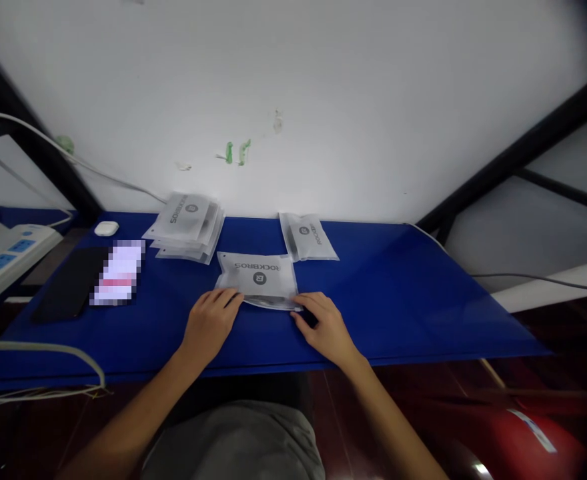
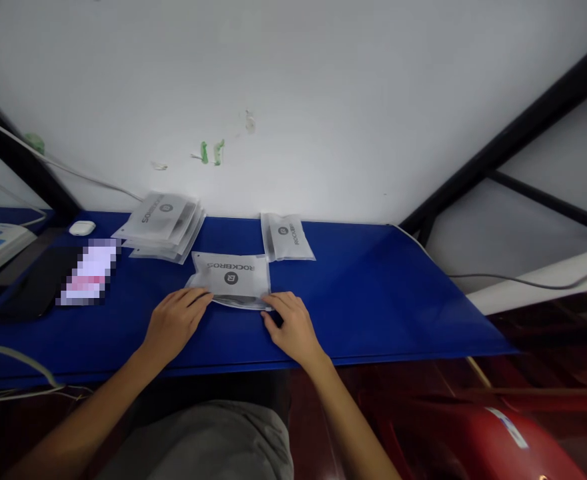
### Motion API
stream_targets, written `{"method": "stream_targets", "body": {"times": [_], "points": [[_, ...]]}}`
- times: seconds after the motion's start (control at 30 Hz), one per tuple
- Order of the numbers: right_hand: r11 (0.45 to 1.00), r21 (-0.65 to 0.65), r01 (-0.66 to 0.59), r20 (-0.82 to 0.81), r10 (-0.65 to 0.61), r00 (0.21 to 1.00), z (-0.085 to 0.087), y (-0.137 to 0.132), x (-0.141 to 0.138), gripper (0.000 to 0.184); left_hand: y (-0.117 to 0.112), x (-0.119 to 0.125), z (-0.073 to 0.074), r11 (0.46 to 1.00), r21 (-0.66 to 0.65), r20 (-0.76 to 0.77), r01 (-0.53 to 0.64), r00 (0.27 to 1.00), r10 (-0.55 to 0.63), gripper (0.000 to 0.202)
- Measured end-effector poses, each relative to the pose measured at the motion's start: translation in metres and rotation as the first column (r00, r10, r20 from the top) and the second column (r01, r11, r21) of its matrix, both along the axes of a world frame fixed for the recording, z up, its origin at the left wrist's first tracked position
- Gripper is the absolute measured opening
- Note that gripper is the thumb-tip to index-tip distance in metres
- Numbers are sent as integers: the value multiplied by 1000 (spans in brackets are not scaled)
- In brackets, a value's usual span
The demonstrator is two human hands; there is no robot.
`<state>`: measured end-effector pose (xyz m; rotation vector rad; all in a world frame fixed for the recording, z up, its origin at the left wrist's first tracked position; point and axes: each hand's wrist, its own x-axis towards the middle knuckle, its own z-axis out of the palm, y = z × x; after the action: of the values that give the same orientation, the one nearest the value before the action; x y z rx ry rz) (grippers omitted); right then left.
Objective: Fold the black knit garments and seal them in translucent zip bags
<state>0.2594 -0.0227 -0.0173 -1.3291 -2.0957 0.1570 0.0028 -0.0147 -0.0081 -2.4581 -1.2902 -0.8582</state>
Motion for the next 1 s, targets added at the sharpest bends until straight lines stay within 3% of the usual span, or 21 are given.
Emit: {"method": "stream_targets", "body": {"times": [0.23,0.6,0.83,1.0], "points": [[996,77,54,1,-54,999,2,3,-1,20,2,-1,0,1000,-16,115,-5,993,7,33],[989,137,47,-124,-30,992,5,1,-3,17,6,-8,1,1000,-28,193,-7,981,12,30],[990,128,65,-206,-38,978,3,1,-4,16,2,-3,4,998,-63,140,-29,989,38,24],[989,147,29,-176,-3,984,0,2,-4,17,-3,24,5,996,-78,48,38,998,-34,26]]}}
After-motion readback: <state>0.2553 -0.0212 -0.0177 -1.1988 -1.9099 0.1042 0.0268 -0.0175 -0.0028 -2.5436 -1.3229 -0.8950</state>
